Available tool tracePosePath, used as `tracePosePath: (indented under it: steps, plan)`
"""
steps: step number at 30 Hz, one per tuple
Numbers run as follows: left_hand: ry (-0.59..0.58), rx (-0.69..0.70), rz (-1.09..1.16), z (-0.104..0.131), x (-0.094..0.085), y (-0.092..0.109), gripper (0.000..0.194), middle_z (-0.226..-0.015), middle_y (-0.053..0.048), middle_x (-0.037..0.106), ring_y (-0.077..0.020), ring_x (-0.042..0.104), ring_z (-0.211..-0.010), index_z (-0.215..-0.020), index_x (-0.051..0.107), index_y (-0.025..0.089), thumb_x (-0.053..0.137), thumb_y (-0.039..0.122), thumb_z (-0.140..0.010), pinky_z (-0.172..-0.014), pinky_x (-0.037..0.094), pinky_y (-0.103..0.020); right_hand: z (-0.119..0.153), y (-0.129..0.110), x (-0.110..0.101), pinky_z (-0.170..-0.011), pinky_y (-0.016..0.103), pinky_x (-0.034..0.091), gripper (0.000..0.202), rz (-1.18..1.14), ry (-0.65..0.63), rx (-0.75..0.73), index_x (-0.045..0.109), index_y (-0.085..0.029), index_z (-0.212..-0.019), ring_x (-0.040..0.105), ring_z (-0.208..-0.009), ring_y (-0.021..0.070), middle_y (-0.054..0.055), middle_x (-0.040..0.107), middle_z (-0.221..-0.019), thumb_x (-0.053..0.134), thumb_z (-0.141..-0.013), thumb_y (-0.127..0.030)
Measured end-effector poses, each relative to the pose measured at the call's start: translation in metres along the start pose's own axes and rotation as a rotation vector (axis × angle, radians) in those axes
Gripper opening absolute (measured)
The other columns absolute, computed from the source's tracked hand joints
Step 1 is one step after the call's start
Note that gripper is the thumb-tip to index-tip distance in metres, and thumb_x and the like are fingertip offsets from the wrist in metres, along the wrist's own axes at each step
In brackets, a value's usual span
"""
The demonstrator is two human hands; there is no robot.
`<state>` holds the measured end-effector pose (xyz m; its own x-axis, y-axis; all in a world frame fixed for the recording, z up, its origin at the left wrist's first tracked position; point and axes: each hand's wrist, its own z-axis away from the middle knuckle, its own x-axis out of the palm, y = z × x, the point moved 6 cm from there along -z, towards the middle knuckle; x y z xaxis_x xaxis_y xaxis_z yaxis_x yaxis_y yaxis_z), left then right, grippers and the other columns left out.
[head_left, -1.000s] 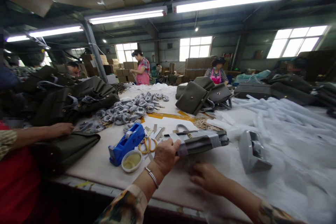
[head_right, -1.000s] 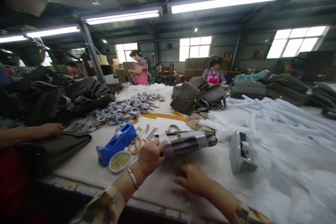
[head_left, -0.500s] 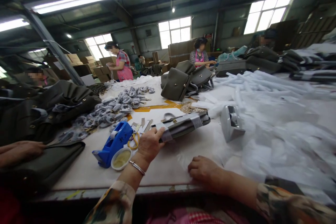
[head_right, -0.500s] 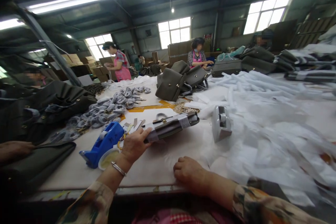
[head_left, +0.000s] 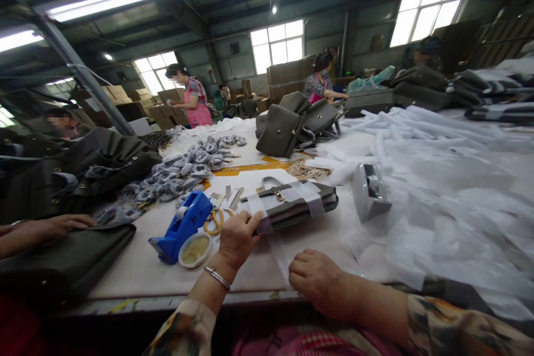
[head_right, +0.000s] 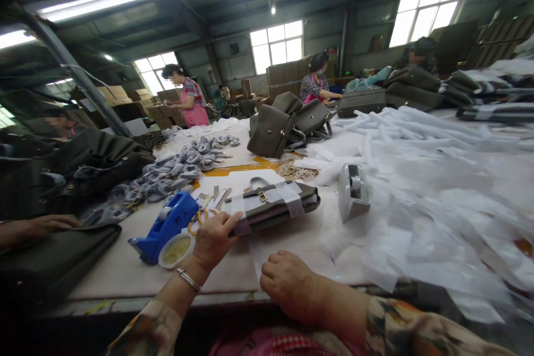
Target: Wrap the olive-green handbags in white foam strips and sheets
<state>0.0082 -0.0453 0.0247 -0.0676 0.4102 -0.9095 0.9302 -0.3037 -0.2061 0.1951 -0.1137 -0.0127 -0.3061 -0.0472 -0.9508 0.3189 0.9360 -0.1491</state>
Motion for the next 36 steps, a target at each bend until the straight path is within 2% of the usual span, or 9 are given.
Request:
tracePosePath:
  steps: [10, 15, 19, 22, 24, 27, 30, 33, 36]
  plan:
    - [0.067, -0.031, 0.047, 0.027, 0.019, 0.032, 0.045, -0.097, -0.007, 0.062, -0.0244, 0.058, -0.09, -0.132, 0.059, 0.029, 0.065, 0.019, -0.088, -0.091, 0.05, -0.045, -0.038, -0.024, -0.028, -0.07, 0.037, 0.032, 0.002, 0.076, 0.109, -0.123, 0.059, -0.019, -0.083, 0.05, -0.072, 0.0191, 0.004, 0.065, -0.081, 0.06, -0.085, -0.019]
    - [0.112, -0.095, 0.158, 0.048, 0.025, 0.042, 0.038, -0.103, -0.006, 0.062, -0.0253, 0.057, -0.105, -0.123, 0.065, 0.032, 0.062, 0.017, -0.088, -0.11, 0.039, -0.053, -0.058, 0.017, -0.039, -0.068, 0.034, 0.032, 0.013, 0.01, 0.265, 0.074, 0.062, -0.018, -0.082, 0.053, -0.072, 0.0181, 0.006, 0.066, -0.08, 0.052, -0.088, -0.013]
    - [0.085, -0.192, 0.472, 0.055, 0.019, 0.038, 0.039, -0.118, -0.007, 0.059, -0.0304, 0.051, -0.12, -0.109, 0.069, 0.028, 0.08, 0.03, -0.071, -0.112, 0.035, -0.055, -0.08, 0.05, -0.032, -0.064, 0.031, 0.032, 0.021, -0.118, 0.237, 0.25, 0.06, -0.017, -0.075, 0.053, -0.068, 0.0167, 0.004, 0.063, -0.074, 0.051, -0.094, -0.019]
    - [0.125, -0.305, 0.557, 0.056, 0.018, 0.036, 0.014, -0.108, -0.005, 0.064, -0.0258, 0.056, -0.107, -0.085, 0.07, 0.026, 0.067, 0.039, -0.088, -0.104, 0.04, -0.052, -0.095, 0.067, -0.021, -0.065, 0.03, 0.037, 0.025, -0.358, 0.24, 0.363, 0.057, -0.018, -0.068, 0.054, -0.069, 0.0171, 0.003, 0.061, -0.07, 0.054, -0.092, -0.023]
    - [0.19, -0.368, 0.573, 0.057, 0.019, 0.036, 0.027, -0.099, -0.004, 0.066, -0.0227, 0.058, -0.101, -0.076, 0.068, 0.025, 0.053, 0.033, -0.097, -0.103, 0.04, -0.051, -0.096, 0.079, -0.013, -0.065, 0.03, 0.041, 0.028, -0.553, 0.255, 0.443, 0.057, -0.019, -0.066, 0.055, -0.067, 0.0174, 0.002, 0.06, -0.066, 0.052, -0.093, -0.027]
    - [0.248, -0.415, 0.6, 0.058, 0.023, 0.038, 0.027, -0.093, -0.003, 0.067, -0.0217, 0.059, -0.098, -0.075, 0.069, 0.025, 0.053, 0.027, -0.097, -0.105, 0.038, -0.053, -0.085, 0.091, -0.003, -0.07, 0.031, 0.049, 0.024, -0.779, 0.231, 0.459, 0.067, -0.017, -0.101, 0.064, -0.08, 0.02, 0.005, 0.071, -0.088, 0.053, -0.093, -0.035]
    - [0.233, -0.435, 0.622, 0.058, 0.026, 0.038, 0.024, -0.087, -0.002, 0.066, -0.0209, 0.059, -0.092, -0.071, 0.067, 0.025, 0.059, 0.022, -0.093, -0.101, 0.042, -0.051, -0.069, 0.091, 0.003, -0.086, 0.038, 0.051, 0.062, -0.774, 0.141, 0.399, 0.058, -0.019, -0.132, 0.063, -0.1, 0.025, 0.009, 0.069, -0.115, 0.077, -0.077, -0.039]
    - [0.21, -0.447, 0.617, 0.057, 0.028, 0.037, 0.027, -0.08, -0.002, 0.062, -0.0207, 0.058, -0.087, -0.066, 0.064, 0.023, 0.058, 0.021, -0.092, -0.095, 0.044, -0.048, -0.065, 0.084, 0.009, -0.082, 0.037, 0.046, 0.033, -0.485, 0.097, 0.39, 0.069, -0.017, -0.094, 0.059, -0.09, 0.024, 0.005, 0.068, -0.094, 0.083, -0.068, -0.03]
    - [0.223, -0.444, 0.614, 0.058, 0.028, 0.034, 0.024, -0.08, -0.004, 0.062, -0.0223, 0.057, -0.087, -0.067, 0.066, 0.023, 0.055, 0.015, -0.087, -0.089, 0.045, -0.046, -0.074, 0.077, 0.016, -0.072, 0.031, 0.039, 0.016, -0.406, 0.143, 0.416, 0.057, -0.018, -0.064, 0.053, -0.077, 0.0189, 0.0, 0.058, -0.071, 0.069, -0.073, -0.017]
